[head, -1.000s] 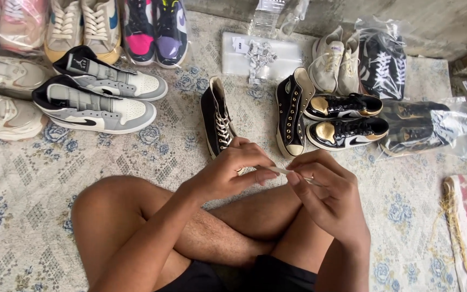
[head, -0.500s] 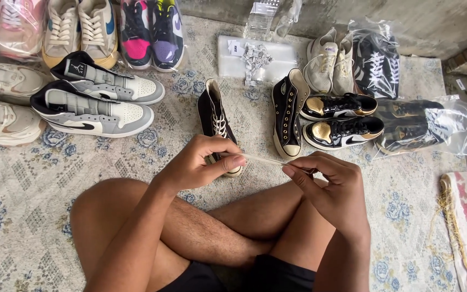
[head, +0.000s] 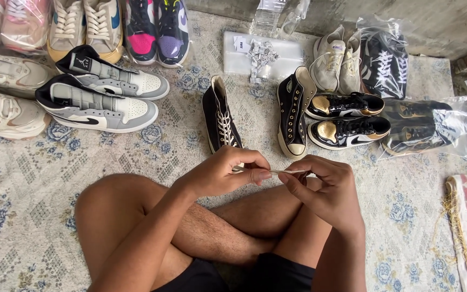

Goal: The person is threading a shoelace through the eyelets of a black high-top sneaker while sitting on the floor.

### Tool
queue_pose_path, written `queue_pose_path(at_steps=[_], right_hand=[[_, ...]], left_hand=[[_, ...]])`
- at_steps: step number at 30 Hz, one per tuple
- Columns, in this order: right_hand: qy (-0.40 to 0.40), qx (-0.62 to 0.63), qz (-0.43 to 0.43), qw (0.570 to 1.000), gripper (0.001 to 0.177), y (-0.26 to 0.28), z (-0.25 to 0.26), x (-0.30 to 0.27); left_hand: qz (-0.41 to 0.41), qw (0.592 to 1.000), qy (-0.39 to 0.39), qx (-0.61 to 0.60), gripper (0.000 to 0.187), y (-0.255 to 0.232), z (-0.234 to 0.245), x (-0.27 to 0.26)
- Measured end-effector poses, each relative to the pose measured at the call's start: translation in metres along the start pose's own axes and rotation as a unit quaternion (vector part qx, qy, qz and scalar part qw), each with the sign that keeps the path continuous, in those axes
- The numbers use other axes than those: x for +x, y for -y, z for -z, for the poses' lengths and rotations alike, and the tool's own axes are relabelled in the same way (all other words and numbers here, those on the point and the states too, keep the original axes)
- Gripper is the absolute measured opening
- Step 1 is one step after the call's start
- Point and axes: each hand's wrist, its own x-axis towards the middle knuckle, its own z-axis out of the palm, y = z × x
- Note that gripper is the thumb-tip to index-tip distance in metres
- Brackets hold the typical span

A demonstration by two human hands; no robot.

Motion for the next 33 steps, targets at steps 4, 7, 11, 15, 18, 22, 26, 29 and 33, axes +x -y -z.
queue_pose_path(at_steps=[4, 7, 11, 15, 18, 22, 26, 29, 33], right_hand=[[-0.002, 0.042, 0.007, 0.999, 0.003, -0.04, -0.013, 0.003], [-0.041, 0.115, -0.029, 0.992, 0.006, -0.058, -0.028, 0.01], [-0.146, 0.255, -0.069, 0.953, 0.009, -0.089, -0.034, 0.012], [-0.191, 0.387, -0.106, 0.896, 0.003, -0.095, -0.012, 0.0], [-0.19, 0.377, -0.117, 0.899, 0.006, -0.077, -0.002, -0.009], [-0.168, 0.398, -0.114, 0.895, 0.005, -0.058, -0.003, -0.011], [-0.144, 0.394, -0.094, 0.903, 0.008, -0.05, -0.016, -0.004], [-0.13, 0.364, -0.065, 0.92, 0.011, -0.036, -0.022, 0.002], [-0.075, 0.193, -0.028, 0.978, 0.006, -0.015, -0.02, 0.014]], left_hand=[[0.013, 1.0, 0.002, 0.028, 0.011, 0.02, -0.007, 0.0], [0.034, 0.996, -0.023, 0.078, 0.013, 0.048, -0.022, 0.001], [0.031, 0.968, -0.026, 0.247, 0.017, 0.082, -0.039, -0.003], [0.047, 0.916, -0.02, 0.397, 0.035, 0.132, -0.061, -0.008], [0.123, 0.912, 0.009, 0.392, 0.058, 0.115, -0.055, -0.002], [0.215, 0.873, 0.028, 0.437, 0.065, 0.103, -0.038, 0.001], [0.29, 0.859, 0.041, 0.421, 0.067, 0.119, -0.017, -0.006], [0.314, 0.867, 0.041, 0.385, 0.061, 0.115, -0.001, -0.004], [0.244, 0.907, -0.025, 0.342, 0.044, 0.151, 0.009, -0.011]])
